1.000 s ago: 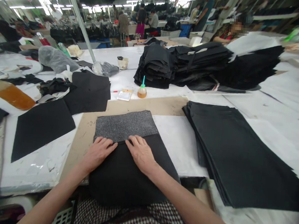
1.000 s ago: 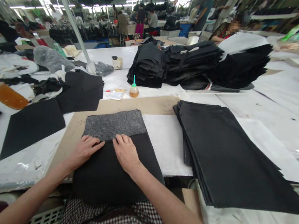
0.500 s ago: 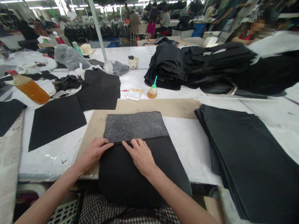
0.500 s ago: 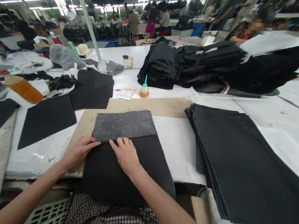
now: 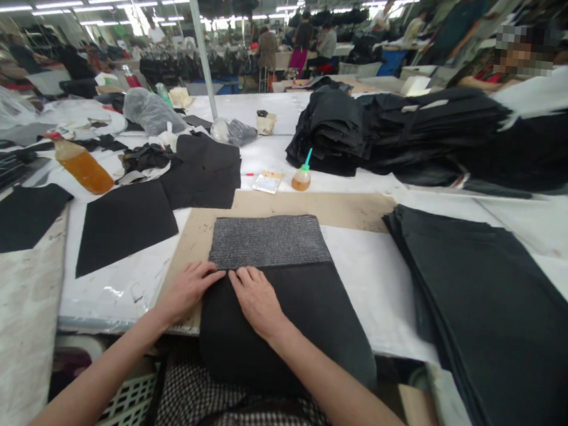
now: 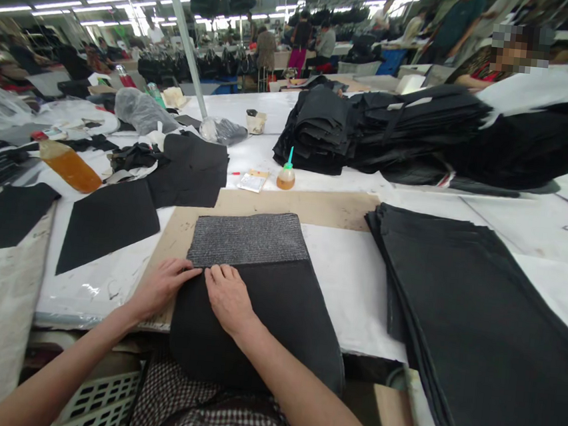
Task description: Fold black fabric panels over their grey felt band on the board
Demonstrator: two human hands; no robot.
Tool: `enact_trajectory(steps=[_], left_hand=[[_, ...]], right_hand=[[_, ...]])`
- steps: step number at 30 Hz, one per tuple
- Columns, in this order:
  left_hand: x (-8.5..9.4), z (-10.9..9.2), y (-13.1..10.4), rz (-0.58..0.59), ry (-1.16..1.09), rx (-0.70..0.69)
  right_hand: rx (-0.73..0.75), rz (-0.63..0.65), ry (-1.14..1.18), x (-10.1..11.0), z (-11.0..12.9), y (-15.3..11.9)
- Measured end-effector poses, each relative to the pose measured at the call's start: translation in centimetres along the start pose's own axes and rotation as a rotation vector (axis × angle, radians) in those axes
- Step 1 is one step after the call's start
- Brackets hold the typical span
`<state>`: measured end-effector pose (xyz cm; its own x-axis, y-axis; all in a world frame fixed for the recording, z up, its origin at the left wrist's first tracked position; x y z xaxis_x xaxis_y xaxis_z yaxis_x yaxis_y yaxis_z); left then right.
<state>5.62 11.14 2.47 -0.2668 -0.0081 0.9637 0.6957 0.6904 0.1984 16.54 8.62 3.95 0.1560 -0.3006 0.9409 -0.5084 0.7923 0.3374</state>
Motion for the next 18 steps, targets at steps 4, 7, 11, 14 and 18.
enact_trajectory(steps=[4,7,11,14,18], left_hand=[[0.2,2.1,-1.1,-0.099,-0.194,0.088],[0.3,2.6,-1.7,-0.112,-0.215,0.102],[0.6,2.9,-2.5,-0.117,-0.162,0.098],[1.2,3.1,-2.9,-0.127,-0.133,0.129],[2.1,2.6,-2.4,-0.178,-0.091,0.191]], right_hand=[[-0.001,0.019,-0.001,-0.1,0.2,0.1],[-0.002,0.024,-0.009,0.1,0.2,0.1],[-0.007,0.033,-0.017,0.0,0.4,0.3],[-0.006,0.033,-0.020,0.0,0.6,0.4],[0.000,0.025,-0.031,0.1,0.7,0.6]])
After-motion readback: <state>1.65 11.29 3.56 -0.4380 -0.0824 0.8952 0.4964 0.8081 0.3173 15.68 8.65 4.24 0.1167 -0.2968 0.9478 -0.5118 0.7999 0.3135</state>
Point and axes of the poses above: each hand's wrist, its own y-axis towards the middle knuckle, its own x-axis out of the back of the hand, z = x × y, the point moved 10 cm from there along y, towards the middle knuckle, and after that the axes turned 8 degrees about -y, right-handed, at the moved point
